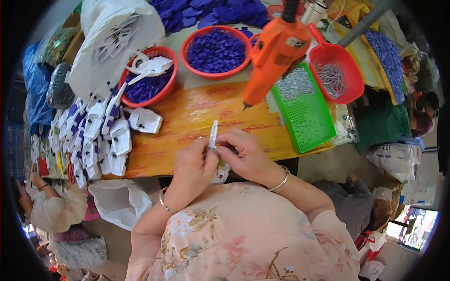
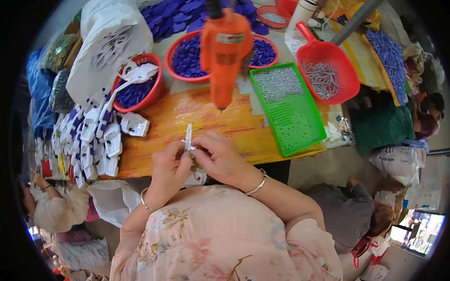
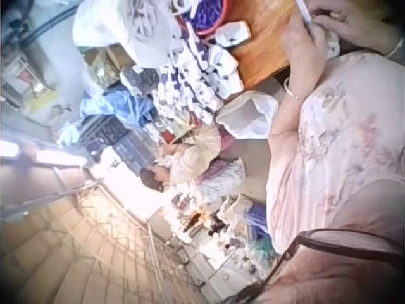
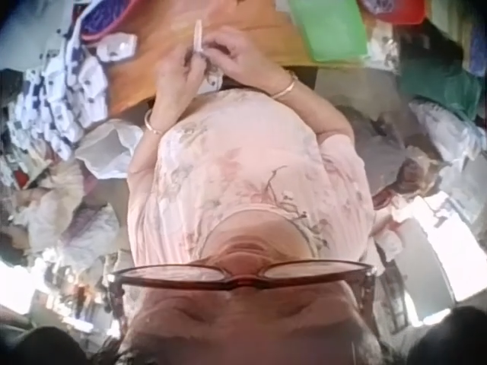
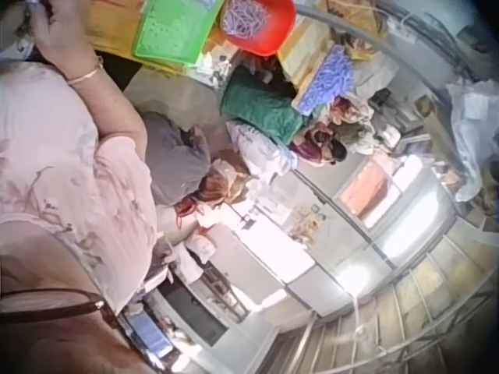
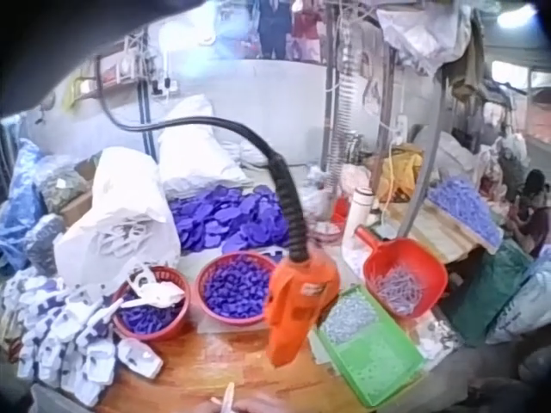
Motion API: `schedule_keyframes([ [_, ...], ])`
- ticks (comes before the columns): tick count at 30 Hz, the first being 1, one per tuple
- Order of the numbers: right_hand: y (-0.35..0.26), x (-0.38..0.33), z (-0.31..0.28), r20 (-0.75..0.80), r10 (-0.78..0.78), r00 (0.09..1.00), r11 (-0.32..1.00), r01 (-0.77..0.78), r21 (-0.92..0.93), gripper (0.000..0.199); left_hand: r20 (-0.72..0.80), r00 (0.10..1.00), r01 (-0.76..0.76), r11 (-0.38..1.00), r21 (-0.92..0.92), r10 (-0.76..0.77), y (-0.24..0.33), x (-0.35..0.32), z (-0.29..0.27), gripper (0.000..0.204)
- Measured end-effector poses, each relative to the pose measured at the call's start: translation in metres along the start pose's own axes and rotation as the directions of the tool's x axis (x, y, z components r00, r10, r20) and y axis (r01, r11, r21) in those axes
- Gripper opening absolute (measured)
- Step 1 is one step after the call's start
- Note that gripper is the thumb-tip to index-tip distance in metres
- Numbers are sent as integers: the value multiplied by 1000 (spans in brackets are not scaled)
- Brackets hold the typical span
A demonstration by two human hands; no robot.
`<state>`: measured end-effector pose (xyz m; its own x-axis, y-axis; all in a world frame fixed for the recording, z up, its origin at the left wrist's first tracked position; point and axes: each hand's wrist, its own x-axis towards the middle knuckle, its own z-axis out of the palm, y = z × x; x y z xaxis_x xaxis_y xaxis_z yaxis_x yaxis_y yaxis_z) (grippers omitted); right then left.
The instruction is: Assembling plastic toy components using a hot glue gun and manual assembly.
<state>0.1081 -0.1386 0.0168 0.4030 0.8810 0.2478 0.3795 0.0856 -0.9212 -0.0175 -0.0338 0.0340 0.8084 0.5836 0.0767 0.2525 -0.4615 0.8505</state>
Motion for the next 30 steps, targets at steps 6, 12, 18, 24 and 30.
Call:
schedule_keyframes([
  [6, 0, 0, 2, 11, -34, 999, 999, 34, 5, 16, 77, 996, 43, 998, 39, -46, 4, 3, -9, 7],
  [12, 2, -1, -2, -11, 20, 1000, 998, -19, 68, 13, 131, 991, -35, 999, -42, 40, 3, 12, -15, 10],
  [18, 7, 0, 1, -13, 73, 997, 986, -70, 153, 14, 322, 943, 146, 973, -177, -83, -10, 16, -28, 20],
  [24, 11, 2, 2, 37, 134, 990, 982, -137, 133, 14, 249, 966, 136, 960, -243, -74, -17, 14, -17, 17],
  [30, 12, 4, 4, 48, 176, 983, 972, -182, 151, 15, 243, 970, 37, 997, -69, -19, -18, 24, -17, 14],
])
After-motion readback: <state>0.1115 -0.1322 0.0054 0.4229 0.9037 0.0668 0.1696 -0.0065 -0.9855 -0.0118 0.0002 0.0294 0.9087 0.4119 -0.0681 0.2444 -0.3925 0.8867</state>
